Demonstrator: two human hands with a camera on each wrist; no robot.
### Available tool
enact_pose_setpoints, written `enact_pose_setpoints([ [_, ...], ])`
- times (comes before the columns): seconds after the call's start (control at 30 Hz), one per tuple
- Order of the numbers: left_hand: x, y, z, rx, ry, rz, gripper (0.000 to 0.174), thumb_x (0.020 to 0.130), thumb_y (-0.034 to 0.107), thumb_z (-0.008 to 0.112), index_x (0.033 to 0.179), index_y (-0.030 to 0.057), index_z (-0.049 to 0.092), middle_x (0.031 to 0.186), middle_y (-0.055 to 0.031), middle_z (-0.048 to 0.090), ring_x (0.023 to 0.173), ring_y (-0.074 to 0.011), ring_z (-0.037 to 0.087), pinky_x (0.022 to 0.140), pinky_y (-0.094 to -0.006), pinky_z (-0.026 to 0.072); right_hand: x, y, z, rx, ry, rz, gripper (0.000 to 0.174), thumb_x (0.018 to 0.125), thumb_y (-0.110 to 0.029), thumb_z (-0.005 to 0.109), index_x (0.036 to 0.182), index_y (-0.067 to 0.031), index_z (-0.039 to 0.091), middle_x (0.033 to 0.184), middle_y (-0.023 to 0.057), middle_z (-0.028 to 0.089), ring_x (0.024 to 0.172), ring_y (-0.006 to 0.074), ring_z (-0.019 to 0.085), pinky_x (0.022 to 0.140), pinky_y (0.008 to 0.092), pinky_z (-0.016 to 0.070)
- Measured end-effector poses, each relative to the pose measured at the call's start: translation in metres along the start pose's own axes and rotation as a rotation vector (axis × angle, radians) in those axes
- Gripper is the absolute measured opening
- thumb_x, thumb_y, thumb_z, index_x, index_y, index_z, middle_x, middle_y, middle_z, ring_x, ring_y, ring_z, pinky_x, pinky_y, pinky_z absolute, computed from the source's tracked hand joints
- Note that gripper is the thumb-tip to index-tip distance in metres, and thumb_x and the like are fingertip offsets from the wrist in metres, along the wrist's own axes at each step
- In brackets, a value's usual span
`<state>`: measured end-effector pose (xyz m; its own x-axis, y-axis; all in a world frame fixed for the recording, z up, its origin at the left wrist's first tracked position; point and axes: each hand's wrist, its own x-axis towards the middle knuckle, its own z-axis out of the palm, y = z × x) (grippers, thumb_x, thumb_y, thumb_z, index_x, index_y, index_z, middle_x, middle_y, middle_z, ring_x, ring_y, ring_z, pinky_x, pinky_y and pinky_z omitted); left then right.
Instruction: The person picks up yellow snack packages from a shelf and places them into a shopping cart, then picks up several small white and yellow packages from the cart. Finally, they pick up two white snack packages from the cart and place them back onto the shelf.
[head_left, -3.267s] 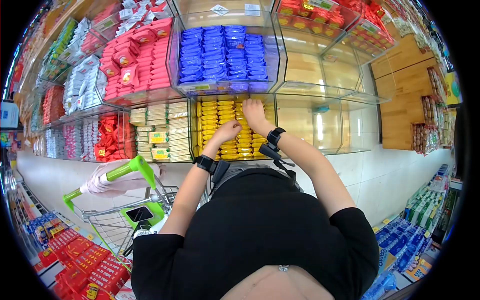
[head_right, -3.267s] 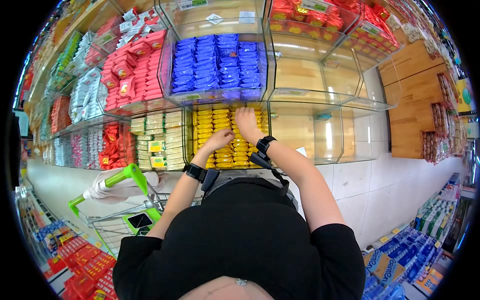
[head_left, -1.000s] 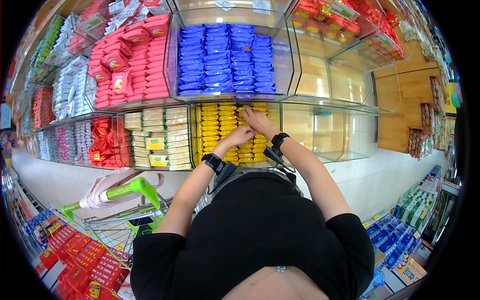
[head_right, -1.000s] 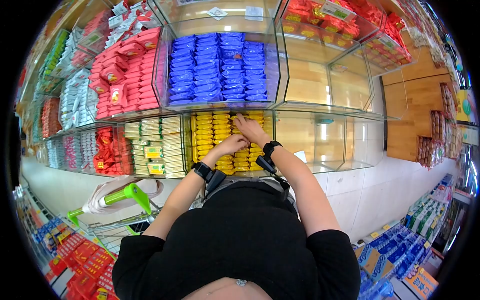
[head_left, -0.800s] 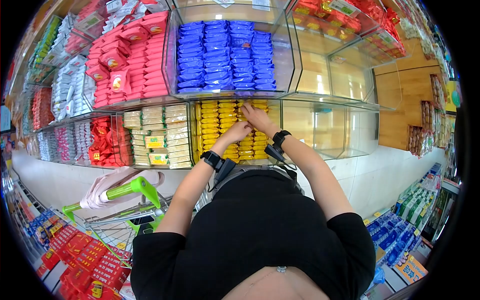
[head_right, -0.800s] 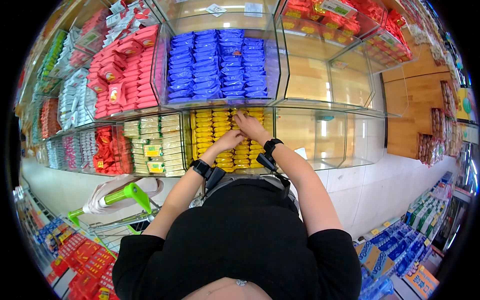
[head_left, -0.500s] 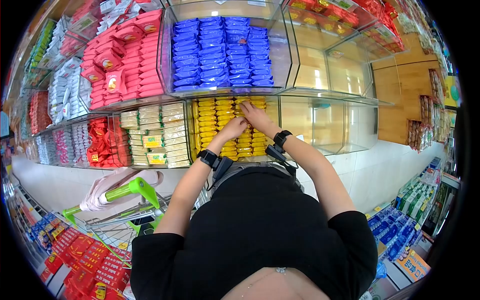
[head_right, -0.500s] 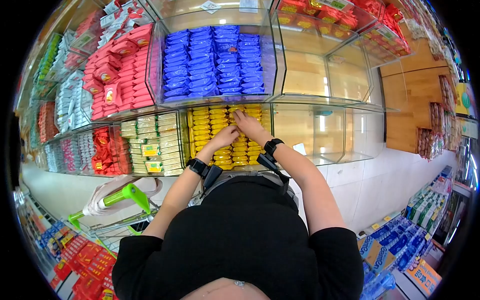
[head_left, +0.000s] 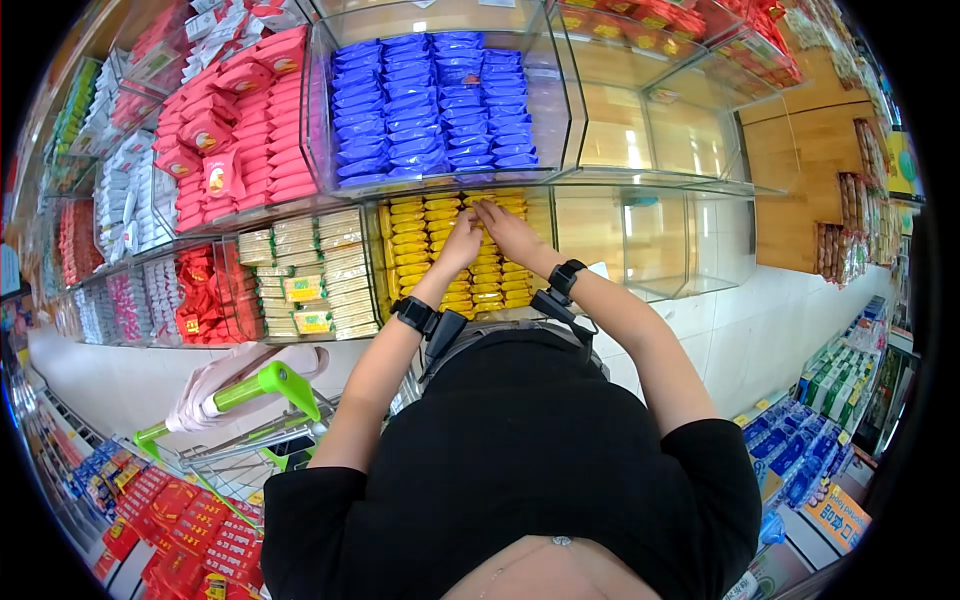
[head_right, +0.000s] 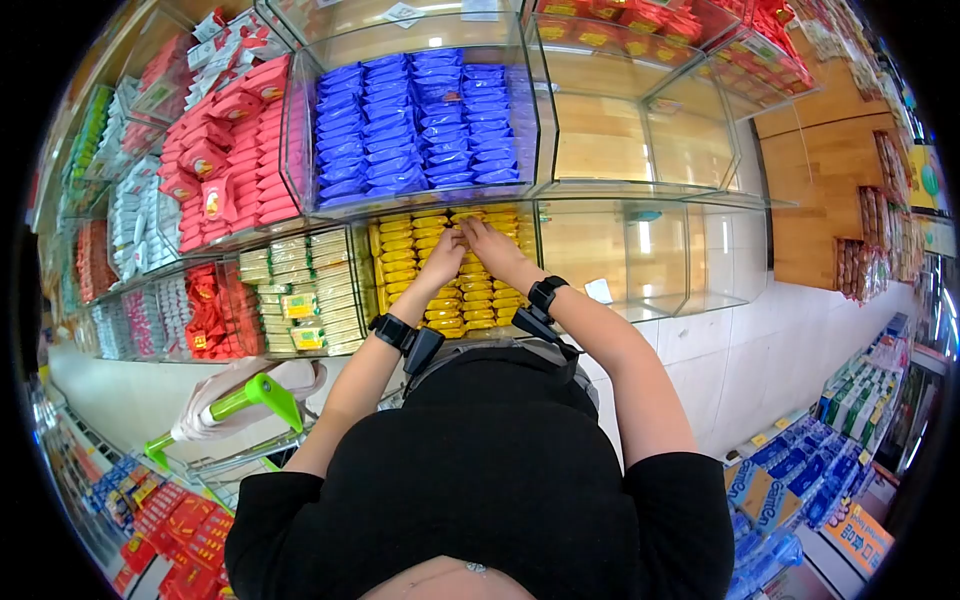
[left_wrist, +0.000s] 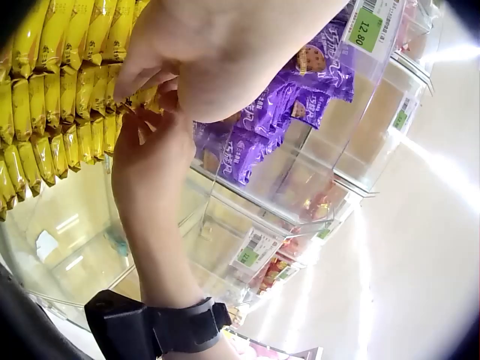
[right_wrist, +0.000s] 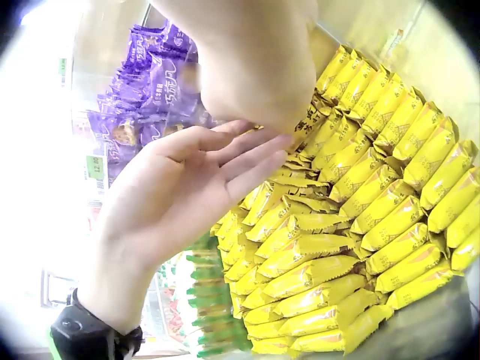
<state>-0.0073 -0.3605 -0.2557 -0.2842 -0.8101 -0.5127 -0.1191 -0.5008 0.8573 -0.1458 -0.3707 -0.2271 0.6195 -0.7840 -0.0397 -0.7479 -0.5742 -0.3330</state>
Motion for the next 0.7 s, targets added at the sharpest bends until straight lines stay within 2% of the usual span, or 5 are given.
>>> enact_pose_setpoints([
  [0.13, -0.005, 0.011, 0.005, -0.126, -0.014, -0.036, 0.042, 0.083, 0.004, 0.035, 0.123, 0.0021, 0.023, 0.119, -0.0164, 0.036, 0.102, -0.0225, 0.045, 0.079, -0.0321, 0.043, -0.005, 0.003, -0.006, 0.265, -0.057, 0.062, 0.053, 0.068, 0.005, 0.046, 0.12, 0.0055, 0.033, 0.118, 0.0236, 0.04, 0.101, 0.037, 0.046, 0.086, 0.0377, 0.0385],
  [0.23, -0.01, 0.018, 0.007, -0.253, 0.064, -0.105, 0.043, 0.083, 0.005, 0.035, 0.125, 0.0031, 0.022, 0.122, -0.0189, 0.034, 0.104, -0.0225, 0.045, 0.083, -0.0316, 0.0424, -0.008, 0.0, -0.008, 0.303, 0.111, 0.161, 0.048, 0.071, 0.003, 0.045, 0.117, 0.0068, 0.036, 0.114, 0.0246, 0.043, 0.1, 0.0386, 0.045, 0.086, 0.0388, 0.0385],
  [0.47, -0.012, 0.019, 0.005, -0.268, -0.003, -0.119, 0.055, 0.084, 0.008, 0.036, 0.133, 0.0075, 0.013, 0.129, -0.0219, 0.026, 0.111, -0.0251, 0.04, 0.085, -0.0315, 0.041, -0.004, 0.001, -0.012, 0.172, 0.064, 0.374, 0.054, 0.069, -0.005, 0.051, 0.117, 0.0126, 0.032, 0.099, 0.0286, 0.048, 0.084, 0.0373, 0.053, 0.072, 0.0389, 0.0453],
  [0.63, -0.007, 0.014, 0.007, -0.269, -0.003, -0.13, 0.052, 0.086, 0.01, 0.035, 0.133, 0.006, 0.013, 0.127, -0.018, 0.029, 0.111, -0.024, 0.04, 0.087, -0.0308, 0.0405, 0.01, 0.003, 0.01, 0.509, -0.017, 0.7, 0.056, 0.066, -0.009, 0.055, 0.116, 0.0086, 0.034, 0.099, 0.0264, 0.052, 0.092, 0.0389, 0.051, 0.078, 0.0404, 0.0423],
  [0.7, -0.007, 0.015, 0.01, -0.314, 0.009, -0.104, 0.052, 0.086, 0.01, 0.036, 0.133, 0.0034, 0.014, 0.127, -0.0156, 0.03, 0.109, -0.0221, 0.041, 0.086, -0.0303, 0.0413, 0.014, 0.01, 0.028, 0.545, 0.019, 0.675, 0.057, 0.066, -0.008, 0.055, 0.117, 0.0073, 0.034, 0.1, 0.0258, 0.052, 0.092, 0.0381, 0.051, 0.078, 0.0397, 0.0426],
])
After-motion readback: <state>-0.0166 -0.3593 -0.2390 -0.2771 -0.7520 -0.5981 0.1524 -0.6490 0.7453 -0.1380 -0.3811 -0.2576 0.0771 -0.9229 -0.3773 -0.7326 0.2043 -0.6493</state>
